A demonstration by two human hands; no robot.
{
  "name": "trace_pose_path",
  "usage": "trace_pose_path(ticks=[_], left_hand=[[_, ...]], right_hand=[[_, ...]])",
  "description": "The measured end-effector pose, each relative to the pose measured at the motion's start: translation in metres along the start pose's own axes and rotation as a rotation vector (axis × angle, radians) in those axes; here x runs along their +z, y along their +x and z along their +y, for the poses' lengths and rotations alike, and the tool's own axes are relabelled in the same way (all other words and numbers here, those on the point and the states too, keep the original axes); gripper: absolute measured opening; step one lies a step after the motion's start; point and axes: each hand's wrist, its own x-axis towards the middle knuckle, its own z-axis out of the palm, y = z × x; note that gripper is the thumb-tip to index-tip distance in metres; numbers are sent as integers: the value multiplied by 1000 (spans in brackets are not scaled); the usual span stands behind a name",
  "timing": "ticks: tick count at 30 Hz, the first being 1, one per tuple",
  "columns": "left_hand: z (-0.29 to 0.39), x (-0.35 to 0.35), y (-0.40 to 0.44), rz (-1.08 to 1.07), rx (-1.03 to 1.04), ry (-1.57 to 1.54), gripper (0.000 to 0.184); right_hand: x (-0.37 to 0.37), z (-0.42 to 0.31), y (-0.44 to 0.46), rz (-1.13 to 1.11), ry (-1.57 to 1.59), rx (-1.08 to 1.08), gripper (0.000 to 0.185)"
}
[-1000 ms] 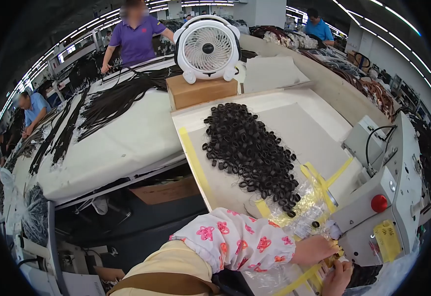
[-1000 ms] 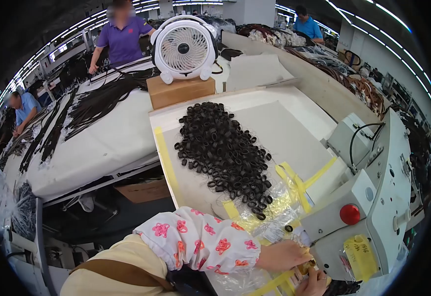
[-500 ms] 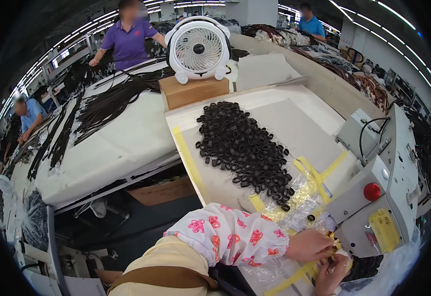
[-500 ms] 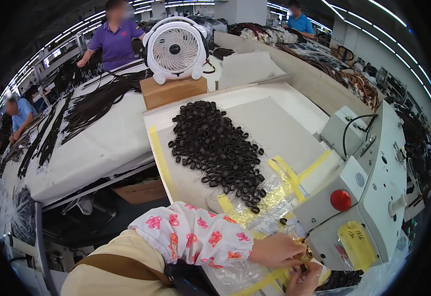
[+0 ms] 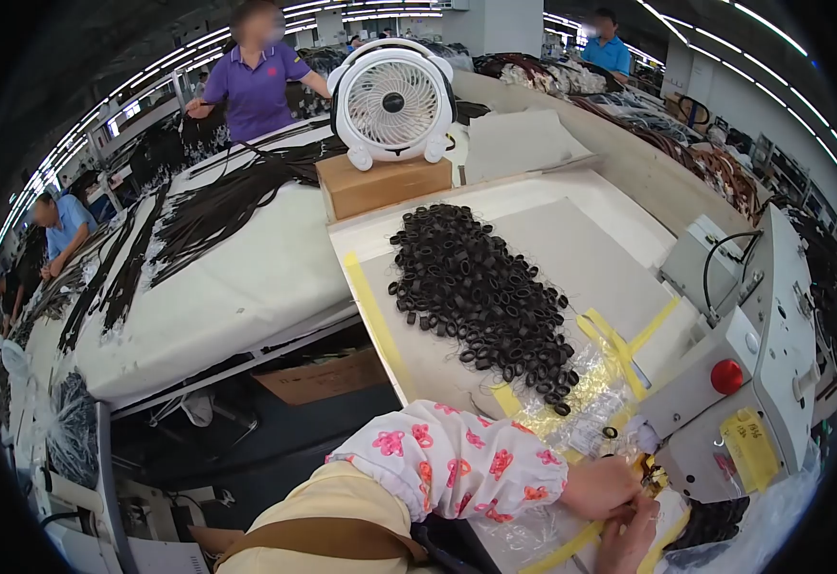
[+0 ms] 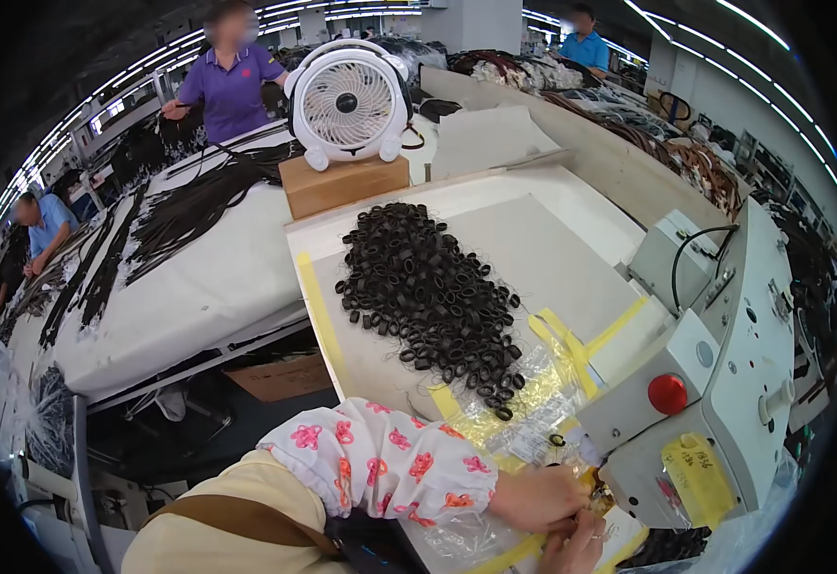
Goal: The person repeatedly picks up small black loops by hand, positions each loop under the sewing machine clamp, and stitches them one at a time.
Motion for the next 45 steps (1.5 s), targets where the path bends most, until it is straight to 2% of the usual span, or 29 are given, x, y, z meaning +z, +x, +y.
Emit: trace_pose_path(ticks=[2, 5, 11, 14, 16, 17, 19, 22, 23, 25, 27, 28, 30, 33, 37, 40, 42, 45], left_hand=[[-1, 1, 0, -23, -13, 13, 27], [-4, 3, -1, -43, -27, 15, 26], [-7, -4, -1, 63, 61, 48, 22], [-6, -11, 2, -4, 16, -24, 21], [-9, -8, 2, 44, 30, -14, 23], [-9, -8, 2, 31, 38, -24, 23], [-5, -10, 1, 71, 10, 1, 25], [-8, -12, 1, 55, 81, 65, 21], [-4, -18, 2, 11, 47, 49, 18], [-1, -27, 2, 31, 78, 59, 15], [-4, -24, 2, 49, 8, 78, 17], [0, -28, 3, -26, -55, 134, 19], [-1, -26, 6, -11, -111, 25, 18], [5, -26, 8, 17, -207, -9, 19], [3, -20, 11, 40, -230, -42, 18], [3, -19, 14, 112, -215, 97, 18], [-2, -17, 13, 186, -123, 187, 18], [2, -23, 12, 76, -70, 133, 20]], right_hand=[[2, 0, 1, -24, 2, 23, 44], [1, -2, 1, 71, -13, -63, 41], [-2, -3, -2, 62, 18, 2, 38], [-6, -1, -2, 4, 38, 85, 37], [-12, 4, 4, -214, 119, 216, 32], [-10, 4, 5, -209, 117, 234, 32], [3, 5, -2, 138, 214, 249, 17], [1, 0, 4, 184, 233, 228, 21], [-2, -2, 7, 197, 264, 223, 21], [-1, 4, 7, 192, 366, 328, 21], [2, 9, 9, 217, 430, 419, 18], [4, 12, 8, 232, 403, 459, 18], [9, 18, 11, 257, 462, 379, 13], [3, 15, 18, 227, 470, 424, 10], [4, 17, 21, 214, 485, 415, 9], [5, 16, 19, 239, 446, 370, 10], [2, 13, 18, 258, 367, 313, 21], [1, 14, 17, 230, 372, 267, 24]])
